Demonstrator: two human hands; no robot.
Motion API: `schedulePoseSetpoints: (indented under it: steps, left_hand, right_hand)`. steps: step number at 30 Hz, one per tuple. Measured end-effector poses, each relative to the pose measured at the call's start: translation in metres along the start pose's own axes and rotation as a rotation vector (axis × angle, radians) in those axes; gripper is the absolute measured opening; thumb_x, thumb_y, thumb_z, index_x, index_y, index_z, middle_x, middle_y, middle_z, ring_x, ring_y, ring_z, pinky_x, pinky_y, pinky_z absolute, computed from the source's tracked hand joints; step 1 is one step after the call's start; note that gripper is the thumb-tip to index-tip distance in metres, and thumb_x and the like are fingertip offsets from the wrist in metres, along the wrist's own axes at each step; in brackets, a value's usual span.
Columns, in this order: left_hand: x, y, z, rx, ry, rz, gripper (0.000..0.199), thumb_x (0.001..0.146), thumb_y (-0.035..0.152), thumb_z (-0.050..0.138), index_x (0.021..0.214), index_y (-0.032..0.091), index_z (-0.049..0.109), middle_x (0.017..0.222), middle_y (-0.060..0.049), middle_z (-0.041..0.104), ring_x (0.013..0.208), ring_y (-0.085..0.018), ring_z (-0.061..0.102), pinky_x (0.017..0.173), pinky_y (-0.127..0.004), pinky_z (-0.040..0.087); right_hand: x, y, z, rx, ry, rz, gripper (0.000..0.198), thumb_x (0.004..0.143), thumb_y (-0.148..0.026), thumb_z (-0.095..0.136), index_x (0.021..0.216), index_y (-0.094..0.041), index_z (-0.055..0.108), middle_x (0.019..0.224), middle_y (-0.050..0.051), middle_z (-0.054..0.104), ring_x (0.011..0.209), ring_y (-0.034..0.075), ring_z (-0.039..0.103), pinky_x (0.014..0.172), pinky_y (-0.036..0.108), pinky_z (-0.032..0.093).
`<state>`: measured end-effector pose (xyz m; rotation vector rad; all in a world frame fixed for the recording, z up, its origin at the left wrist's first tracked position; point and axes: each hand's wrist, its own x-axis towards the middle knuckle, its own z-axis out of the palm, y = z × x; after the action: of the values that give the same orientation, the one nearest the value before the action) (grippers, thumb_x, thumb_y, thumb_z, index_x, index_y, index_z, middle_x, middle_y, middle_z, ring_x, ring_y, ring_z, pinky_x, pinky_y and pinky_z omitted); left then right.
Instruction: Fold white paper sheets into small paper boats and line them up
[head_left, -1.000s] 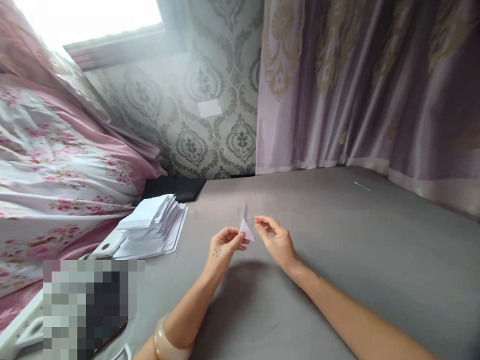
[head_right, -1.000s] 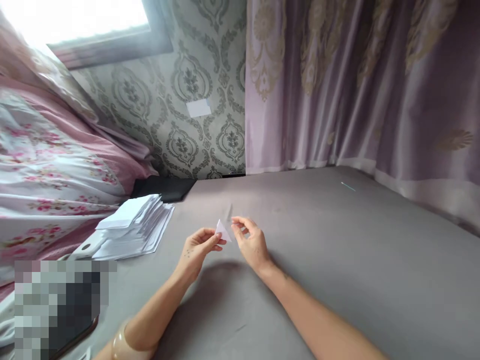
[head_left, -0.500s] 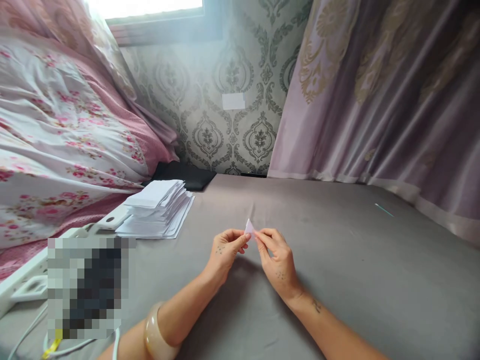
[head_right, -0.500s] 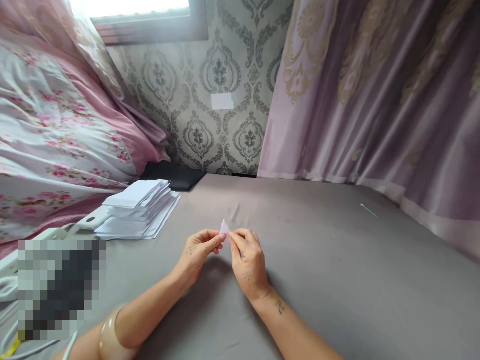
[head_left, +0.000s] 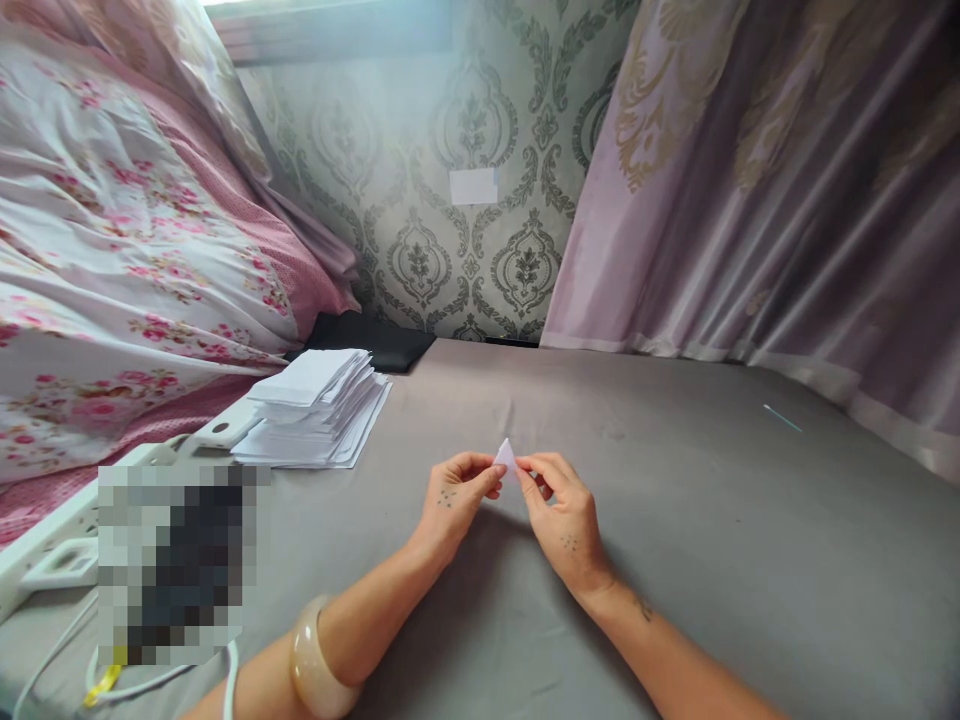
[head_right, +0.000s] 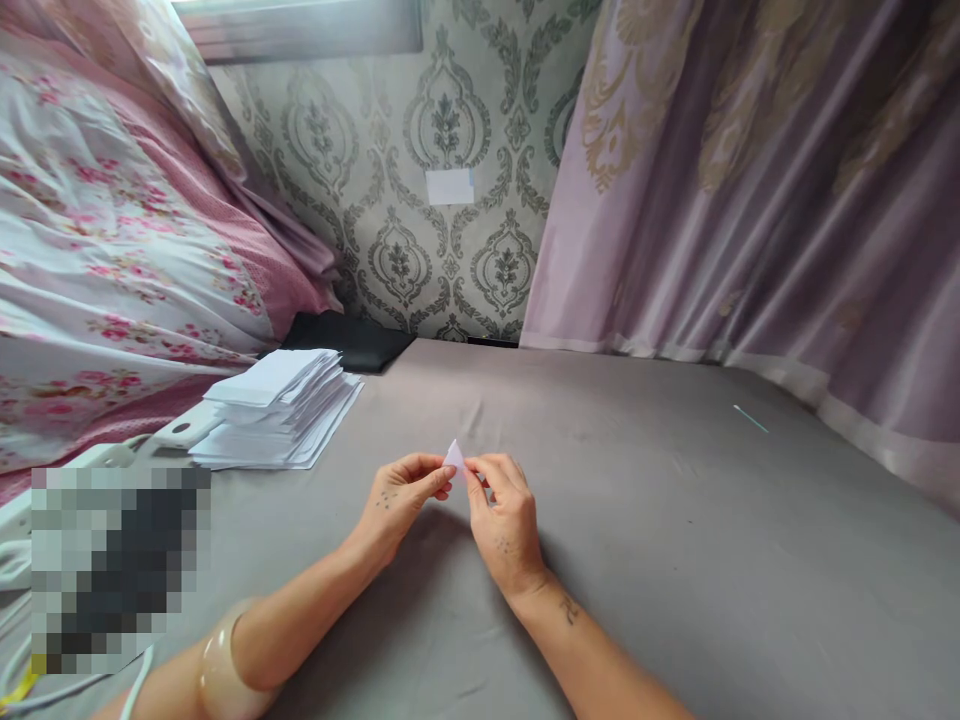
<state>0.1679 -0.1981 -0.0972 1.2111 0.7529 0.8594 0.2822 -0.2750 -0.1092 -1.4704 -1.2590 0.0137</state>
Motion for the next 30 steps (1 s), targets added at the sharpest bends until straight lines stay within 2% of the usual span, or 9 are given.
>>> schedulePoseSetpoints:
  steps: [3, 6, 8, 11, 17, 20, 23, 26, 30]
  left_hand:
    - [0.001, -0.002, -0.001, 0.015, 0.026, 0.0, 0.026, 0.062, 0.035, 0.075, 0.074, 0.013, 0.07, 0.066, -0.003, 0.065, 0.06, -0.012, 0.057, 0.061, -0.025, 0.047]
    - [0.002, -0.004, -0.003, 0.047, 0.034, 0.003, 0.023, 0.064, 0.034, 0.074, 0.075, 0.014, 0.07, 0.066, -0.002, 0.066, 0.06, -0.012, 0.057, 0.061, -0.024, 0.047]
    - [0.003, -0.005, -0.003, 0.076, 0.017, 0.011, 0.023, 0.065, 0.034, 0.073, 0.076, 0.014, 0.07, 0.068, -0.002, 0.066, 0.061, -0.012, 0.057, 0.061, -0.023, 0.046]
    - [0.002, -0.007, -0.004, 0.132, -0.017, 0.044, 0.024, 0.067, 0.035, 0.072, 0.079, 0.014, 0.07, 0.07, -0.003, 0.066, 0.063, -0.012, 0.056, 0.059, -0.022, 0.045]
    - [-0.004, -0.001, 0.0, 0.145, -0.098, 0.076, 0.032, 0.066, 0.04, 0.074, 0.084, 0.014, 0.069, 0.07, -0.002, 0.063, 0.061, -0.011, 0.05, 0.056, -0.021, 0.04]
    - [-0.006, 0.007, 0.0, 0.04, -0.212, -0.035, 0.039, 0.072, 0.048, 0.067, 0.093, 0.016, 0.067, 0.074, -0.002, 0.06, 0.062, -0.01, 0.049, 0.057, -0.021, 0.039]
    - [-0.006, 0.012, -0.001, -0.092, -0.357, -0.192, 0.043, 0.08, 0.055, 0.055, 0.083, 0.014, 0.066, 0.064, 0.0, 0.049, 0.054, -0.007, 0.041, 0.05, -0.02, 0.031]
    - [-0.005, 0.014, -0.004, -0.13, -0.438, -0.28, 0.039, 0.077, 0.053, 0.061, 0.07, 0.014, 0.059, 0.056, 0.004, 0.038, 0.047, -0.004, 0.03, 0.045, -0.02, 0.021]
    - [-0.006, 0.017, -0.01, -0.171, -0.567, -0.388, 0.035, 0.072, 0.05, 0.067, 0.073, 0.018, 0.054, 0.049, 0.008, 0.031, 0.042, -0.004, 0.02, 0.043, -0.02, 0.011]
  right_hand:
    - [-0.002, 0.001, 0.001, -0.019, -0.015, -0.019, 0.019, 0.089, -0.022, 0.049, 0.097, -0.023, 0.066, 0.092, 0.006, 0.062, 0.083, 0.017, 0.059, 0.069, 0.028, 0.048]
    - [-0.002, 0.001, 0.004, 0.012, -0.027, 0.023, 0.015, 0.087, -0.024, 0.051, 0.089, -0.022, 0.066, 0.09, 0.006, 0.062, 0.077, 0.016, 0.058, 0.064, 0.027, 0.047]
    - [-0.002, 0.0, 0.005, 0.042, -0.039, 0.102, 0.011, 0.085, -0.028, 0.055, 0.083, -0.021, 0.063, 0.085, 0.004, 0.062, 0.069, 0.014, 0.056, 0.059, 0.026, 0.045]
    - [-0.001, -0.002, 0.006, 0.097, -0.065, 0.262, 0.016, 0.081, -0.036, 0.059, 0.08, -0.02, 0.06, 0.077, 0.002, 0.062, 0.061, 0.012, 0.051, 0.054, 0.024, 0.042]
    - [0.008, 0.002, -0.004, 0.345, -0.183, 0.46, 0.028, 0.077, -0.044, 0.062, 0.083, -0.017, 0.068, 0.08, 0.003, 0.065, 0.068, 0.013, 0.053, 0.066, 0.026, 0.043]
    - [0.015, 0.005, -0.016, 0.532, -0.347, 0.554, 0.03, 0.076, -0.045, 0.064, 0.089, -0.019, 0.071, 0.08, 0.002, 0.066, 0.067, 0.011, 0.051, 0.061, 0.023, 0.04]
    - [0.021, 0.007, -0.028, 0.667, -0.525, 0.588, 0.03, 0.078, -0.045, 0.063, 0.095, -0.022, 0.071, 0.081, 0.002, 0.066, 0.064, 0.01, 0.048, 0.055, 0.021, 0.036]
    - [0.024, 0.008, -0.036, 0.734, -0.635, 0.588, 0.026, 0.077, -0.044, 0.066, 0.091, -0.023, 0.071, 0.078, 0.001, 0.064, 0.063, 0.009, 0.044, 0.053, 0.019, 0.034]
    - [0.025, 0.009, -0.041, 0.798, -0.747, 0.625, 0.025, 0.074, -0.044, 0.068, 0.083, -0.021, 0.07, 0.067, -0.002, 0.055, 0.055, 0.007, 0.035, 0.049, 0.019, 0.029]
